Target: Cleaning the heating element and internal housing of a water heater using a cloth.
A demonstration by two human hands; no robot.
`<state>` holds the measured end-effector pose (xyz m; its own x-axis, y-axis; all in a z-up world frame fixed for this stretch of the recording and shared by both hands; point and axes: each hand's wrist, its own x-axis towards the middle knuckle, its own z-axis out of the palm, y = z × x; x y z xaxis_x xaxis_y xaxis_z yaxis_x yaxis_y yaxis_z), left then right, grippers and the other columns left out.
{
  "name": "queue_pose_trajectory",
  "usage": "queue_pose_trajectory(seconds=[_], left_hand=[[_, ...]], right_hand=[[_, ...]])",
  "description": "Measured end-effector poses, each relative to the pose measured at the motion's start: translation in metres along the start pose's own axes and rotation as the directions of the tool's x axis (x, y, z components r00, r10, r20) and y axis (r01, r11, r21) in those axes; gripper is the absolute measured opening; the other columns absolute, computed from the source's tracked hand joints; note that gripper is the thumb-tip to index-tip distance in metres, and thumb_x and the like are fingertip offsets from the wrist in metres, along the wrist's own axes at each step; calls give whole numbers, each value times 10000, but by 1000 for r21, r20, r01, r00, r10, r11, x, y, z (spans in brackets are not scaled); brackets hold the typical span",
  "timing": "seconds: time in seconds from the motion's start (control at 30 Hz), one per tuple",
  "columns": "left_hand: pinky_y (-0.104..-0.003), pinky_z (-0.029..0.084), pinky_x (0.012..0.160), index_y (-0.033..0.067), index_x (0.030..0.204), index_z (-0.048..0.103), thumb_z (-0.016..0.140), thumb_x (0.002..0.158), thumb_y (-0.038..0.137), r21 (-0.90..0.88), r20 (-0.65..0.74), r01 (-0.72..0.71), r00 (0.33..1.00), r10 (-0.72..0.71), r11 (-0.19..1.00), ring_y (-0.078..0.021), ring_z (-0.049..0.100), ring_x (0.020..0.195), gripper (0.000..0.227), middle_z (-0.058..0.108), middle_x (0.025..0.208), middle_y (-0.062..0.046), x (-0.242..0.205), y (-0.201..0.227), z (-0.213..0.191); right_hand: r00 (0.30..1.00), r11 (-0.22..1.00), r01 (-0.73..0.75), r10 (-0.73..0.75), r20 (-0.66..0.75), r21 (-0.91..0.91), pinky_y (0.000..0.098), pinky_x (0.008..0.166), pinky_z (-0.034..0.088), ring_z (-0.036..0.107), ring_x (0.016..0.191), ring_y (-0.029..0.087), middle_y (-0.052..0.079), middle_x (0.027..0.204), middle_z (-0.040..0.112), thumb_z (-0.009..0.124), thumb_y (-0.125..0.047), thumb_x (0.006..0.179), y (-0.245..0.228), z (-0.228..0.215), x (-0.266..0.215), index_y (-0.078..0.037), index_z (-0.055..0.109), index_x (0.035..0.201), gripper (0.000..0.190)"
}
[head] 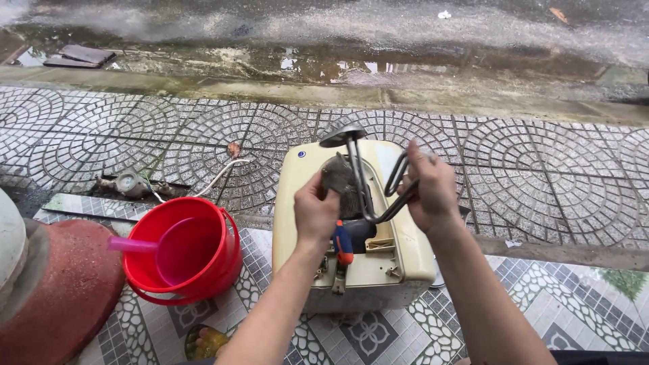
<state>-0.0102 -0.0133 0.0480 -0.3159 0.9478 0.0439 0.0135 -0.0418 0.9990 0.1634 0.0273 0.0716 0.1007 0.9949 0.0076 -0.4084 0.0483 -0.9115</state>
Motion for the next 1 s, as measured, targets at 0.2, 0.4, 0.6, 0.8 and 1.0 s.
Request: queue_pose_trajectory(seconds=[0.2, 0.4, 0.6, 0.8, 1.0], left_hand=[[-360, 595, 776, 125, 1088, 809, 728, 912, 165, -152, -150, 184, 967, -206, 971, -128, 708, 848, 198, 796, 861, -96, 18, -35, 5], [-439, 591, 860, 3, 1205, 721, 608, 999, 189, -446, -213, 257, 900, -380, 858, -248, 714, 943, 300, 760, 986, -198, 15, -25, 3], [-473, 547, 892, -46, 1108, 750, 541, 967, 162, -307, -63, 436, 878, -475, 846, -273, 702, 945, 327, 732, 927, -211, -34, 8, 24], [-440, 490, 767, -7, 878, 764, 614, 943, 264, -92, 122, 380, 922, -368, 921, -236, 627, 778, 317, 656, 755, -106, -51, -53, 53], [-387, 507, 651, 106, 722, 748, 630, 831, 308, 174, 180, 201, 956, -232, 964, -266, 680, 689, 258, 654, 619, -114, -51, -5, 55]], right_hand=[[991, 909, 104, -129, -37, -404, 190, 467, 321, 362, 447, 56, -49, 482, 383, 894, -307, 850, 25, 43, -35, -151, 468, 638, 502], [995, 865, 88, -97, 6, -495, 191, 469, 348, 377, 439, 87, -16, 452, 394, 913, -351, 816, 22, 59, -53, -149, 442, 612, 552], [961, 913, 112, -200, -193, -392, 196, 470, 337, 402, 468, 68, -45, 524, 446, 853, -276, 891, 46, 27, -14, -124, 543, 710, 390], [970, 995, 86, -74, -230, 45, 162, 398, 322, 345, 346, 34, -93, 489, 334, 672, -345, 1028, -19, 9, -7, -150, 460, 797, 370], [937, 971, 98, -164, -308, -219, 203, 410, 324, 395, 359, 81, -73, 523, 402, 762, -319, 987, 13, 5, -2, -130, 505, 788, 376]])
